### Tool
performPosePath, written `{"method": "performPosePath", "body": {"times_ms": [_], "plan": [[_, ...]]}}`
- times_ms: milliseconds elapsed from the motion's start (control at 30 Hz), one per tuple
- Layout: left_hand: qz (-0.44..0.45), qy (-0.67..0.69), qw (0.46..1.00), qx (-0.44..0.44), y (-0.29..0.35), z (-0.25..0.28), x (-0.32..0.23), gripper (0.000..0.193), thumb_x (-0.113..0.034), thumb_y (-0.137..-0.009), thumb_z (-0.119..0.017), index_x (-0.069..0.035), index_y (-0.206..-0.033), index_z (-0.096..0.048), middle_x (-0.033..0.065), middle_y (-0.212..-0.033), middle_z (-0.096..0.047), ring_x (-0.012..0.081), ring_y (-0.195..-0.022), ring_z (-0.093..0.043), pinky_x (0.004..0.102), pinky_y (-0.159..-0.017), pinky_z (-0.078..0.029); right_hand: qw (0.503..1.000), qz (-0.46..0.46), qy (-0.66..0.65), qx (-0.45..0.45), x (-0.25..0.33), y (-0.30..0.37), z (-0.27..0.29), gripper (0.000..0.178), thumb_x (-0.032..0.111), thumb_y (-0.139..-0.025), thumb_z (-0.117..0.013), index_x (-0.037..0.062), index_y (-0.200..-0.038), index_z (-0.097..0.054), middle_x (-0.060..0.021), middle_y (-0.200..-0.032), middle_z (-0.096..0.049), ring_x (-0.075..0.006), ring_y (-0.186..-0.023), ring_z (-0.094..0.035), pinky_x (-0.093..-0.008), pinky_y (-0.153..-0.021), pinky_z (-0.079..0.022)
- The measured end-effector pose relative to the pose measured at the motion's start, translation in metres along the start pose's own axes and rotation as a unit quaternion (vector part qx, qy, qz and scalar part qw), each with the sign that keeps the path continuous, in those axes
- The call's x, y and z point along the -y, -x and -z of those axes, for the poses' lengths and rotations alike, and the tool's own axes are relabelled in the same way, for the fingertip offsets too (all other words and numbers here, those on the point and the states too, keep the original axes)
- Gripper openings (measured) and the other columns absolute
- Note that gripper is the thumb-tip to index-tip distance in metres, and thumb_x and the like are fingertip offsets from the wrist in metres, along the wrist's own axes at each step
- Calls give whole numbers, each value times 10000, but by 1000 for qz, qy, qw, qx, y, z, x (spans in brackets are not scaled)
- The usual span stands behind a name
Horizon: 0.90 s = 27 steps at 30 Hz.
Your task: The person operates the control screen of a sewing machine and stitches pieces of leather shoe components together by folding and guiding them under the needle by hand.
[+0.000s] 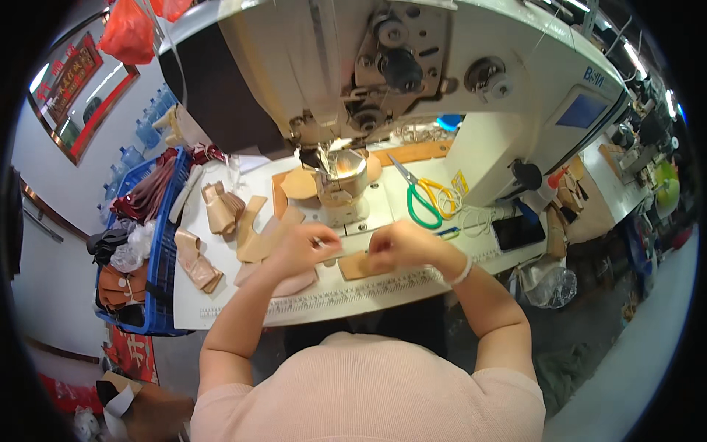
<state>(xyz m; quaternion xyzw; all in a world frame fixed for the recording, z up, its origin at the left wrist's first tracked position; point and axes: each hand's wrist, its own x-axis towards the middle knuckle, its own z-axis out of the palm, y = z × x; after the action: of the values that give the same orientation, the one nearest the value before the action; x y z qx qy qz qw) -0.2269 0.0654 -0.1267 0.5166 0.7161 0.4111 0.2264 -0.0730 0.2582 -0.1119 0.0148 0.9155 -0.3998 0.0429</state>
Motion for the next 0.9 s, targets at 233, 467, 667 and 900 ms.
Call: {"method": "performPosePath", "body": {"times_ms": [233,467,667,900], "plan": [[-81,-95,990,60,4,-51,14,192,-197,-670,-750,-68,-785,-667,100,-834,-608,295,-857,-558,372,-784,-451,996,88,13,-27,-16,13,-29,199,110,-671,-762,31,-816,-651,-96,-778,-609,-257,-689,-601,-328,-644,-483],[-76,-49,993,80,2,-46,13,136,-164,-710,-724,-60,-792,-696,97,-817,-612,267,-801,-576,357,-750,-460,994,104,-15,14,-25,9,-24,196,91,-664,-767,34,-827,-674,-95,-772,-617,-236,-688,-607,-313,-645,-484],[-3,-63,994,86,-1,-51,12,137,-130,-734,-705,-60,-851,-689,73,-861,-627,242,-857,-583,332,-775,-467,985,160,64,-31,-33,7,-29,111,66,-710,-695,58,-811,-648,-96,-770,-601,-275,-697,-597,-339,-642,-486],[-90,-170,977,-92,17,-69,10,553,-53,-722,-677,11,-1212,-429,171,-1136,-520,289,-1030,-531,372,-897,-446,884,122,291,-345,-18,13,-8,156,-16,-704,-614,53,-838,-574,-73,-779,-572,-263,-768,-580,-370,-673,-482]]}}
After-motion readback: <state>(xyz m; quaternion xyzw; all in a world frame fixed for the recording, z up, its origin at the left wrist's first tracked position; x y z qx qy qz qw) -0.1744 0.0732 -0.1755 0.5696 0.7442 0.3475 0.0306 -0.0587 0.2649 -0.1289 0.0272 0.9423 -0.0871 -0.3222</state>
